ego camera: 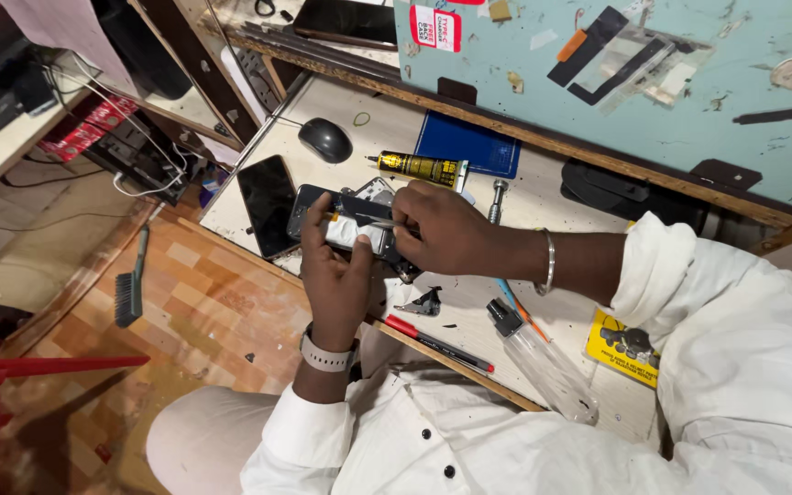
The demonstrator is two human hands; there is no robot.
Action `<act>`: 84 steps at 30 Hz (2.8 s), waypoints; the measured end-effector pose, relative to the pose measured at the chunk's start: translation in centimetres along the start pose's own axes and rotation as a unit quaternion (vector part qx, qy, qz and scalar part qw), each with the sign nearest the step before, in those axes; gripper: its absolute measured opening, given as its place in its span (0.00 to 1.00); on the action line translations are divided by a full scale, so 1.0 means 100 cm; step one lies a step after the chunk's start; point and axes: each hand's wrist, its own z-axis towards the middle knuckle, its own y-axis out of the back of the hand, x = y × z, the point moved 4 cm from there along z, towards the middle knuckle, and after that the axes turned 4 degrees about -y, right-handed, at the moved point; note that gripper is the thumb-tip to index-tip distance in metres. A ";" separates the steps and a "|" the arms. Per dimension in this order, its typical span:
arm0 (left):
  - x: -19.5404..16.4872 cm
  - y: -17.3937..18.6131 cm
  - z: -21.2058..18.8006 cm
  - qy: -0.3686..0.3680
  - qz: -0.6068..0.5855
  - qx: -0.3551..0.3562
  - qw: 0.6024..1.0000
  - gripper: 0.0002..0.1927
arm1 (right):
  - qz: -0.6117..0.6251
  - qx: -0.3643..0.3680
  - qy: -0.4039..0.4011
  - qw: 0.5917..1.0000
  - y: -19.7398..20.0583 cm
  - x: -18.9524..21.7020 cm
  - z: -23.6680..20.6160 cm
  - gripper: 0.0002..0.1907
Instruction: The person pries open a smartphone and works on its internals, using tweezers to lift components and pulling the battery out of the phone body over a cluttered repair workbench.
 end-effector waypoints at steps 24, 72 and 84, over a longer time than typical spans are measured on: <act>-0.010 0.003 -0.008 -0.077 0.073 0.035 0.994 0.32 | 0.000 0.002 0.049 0.999 -0.006 -0.005 -0.002 0.13; 0.009 0.007 -0.002 -0.016 -0.054 0.022 0.998 0.32 | 0.056 0.020 -0.082 0.995 -0.017 -0.021 -0.006 0.14; 0.008 0.006 0.001 0.006 -0.066 0.014 0.998 0.32 | 0.061 0.010 -0.072 0.995 -0.016 -0.020 -0.004 0.13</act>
